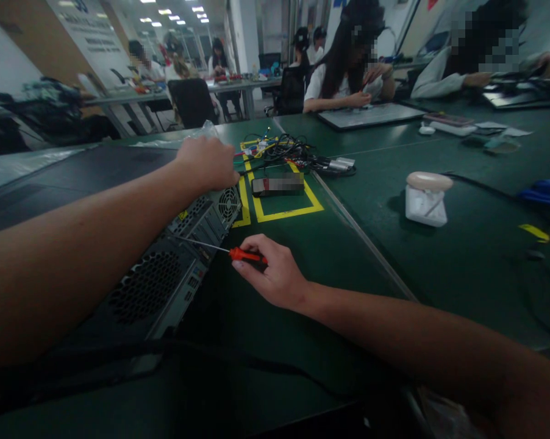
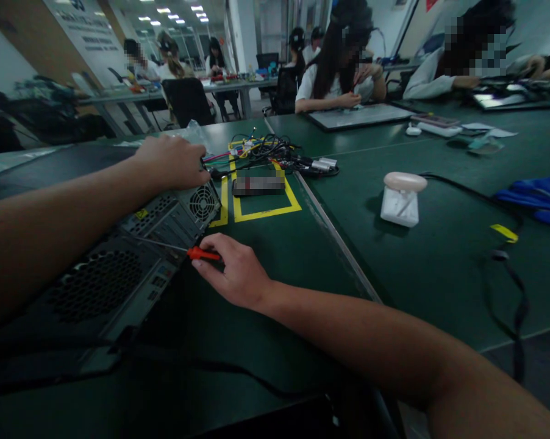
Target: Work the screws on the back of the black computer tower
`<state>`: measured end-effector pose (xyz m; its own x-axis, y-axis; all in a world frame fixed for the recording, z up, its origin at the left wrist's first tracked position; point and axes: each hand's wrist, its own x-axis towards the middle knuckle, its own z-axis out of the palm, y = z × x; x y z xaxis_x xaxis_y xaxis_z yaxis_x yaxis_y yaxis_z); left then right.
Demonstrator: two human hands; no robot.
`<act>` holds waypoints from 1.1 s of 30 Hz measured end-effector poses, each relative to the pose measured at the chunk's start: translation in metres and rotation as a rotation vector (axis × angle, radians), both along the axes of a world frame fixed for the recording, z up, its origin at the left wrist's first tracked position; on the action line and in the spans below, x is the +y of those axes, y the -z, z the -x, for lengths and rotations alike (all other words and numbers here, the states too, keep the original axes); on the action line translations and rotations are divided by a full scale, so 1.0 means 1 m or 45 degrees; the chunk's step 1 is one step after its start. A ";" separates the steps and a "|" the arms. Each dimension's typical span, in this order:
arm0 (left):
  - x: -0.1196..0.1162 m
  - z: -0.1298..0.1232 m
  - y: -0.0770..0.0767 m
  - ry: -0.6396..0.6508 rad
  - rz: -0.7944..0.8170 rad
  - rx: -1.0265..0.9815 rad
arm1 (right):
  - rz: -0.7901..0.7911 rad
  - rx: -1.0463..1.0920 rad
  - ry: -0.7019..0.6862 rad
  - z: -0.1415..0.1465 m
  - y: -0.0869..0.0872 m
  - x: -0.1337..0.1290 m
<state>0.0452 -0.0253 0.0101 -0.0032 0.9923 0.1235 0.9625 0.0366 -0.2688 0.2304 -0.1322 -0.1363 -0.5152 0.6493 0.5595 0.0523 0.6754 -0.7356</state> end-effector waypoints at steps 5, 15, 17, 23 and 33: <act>0.003 0.004 0.003 -0.009 -0.027 -0.058 | -0.018 0.026 -0.009 0.000 0.000 0.000; 0.002 0.006 0.003 0.030 -0.001 -0.032 | -0.073 0.014 -0.019 0.000 0.005 0.004; 0.001 0.005 0.002 0.027 0.008 0.038 | -0.090 0.022 -0.030 0.000 0.004 0.004; -0.003 0.003 -0.002 -0.003 0.041 0.034 | -0.078 0.038 -0.025 0.002 0.006 0.003; -0.006 0.005 -0.003 0.009 0.037 -0.100 | -0.031 0.071 -0.081 0.005 0.006 0.002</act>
<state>0.0405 -0.0313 0.0135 -0.0049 0.9955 0.0947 0.9808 0.0232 -0.1936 0.2254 -0.1303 -0.1424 -0.5228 0.6021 0.6034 -0.0317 0.6936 -0.7196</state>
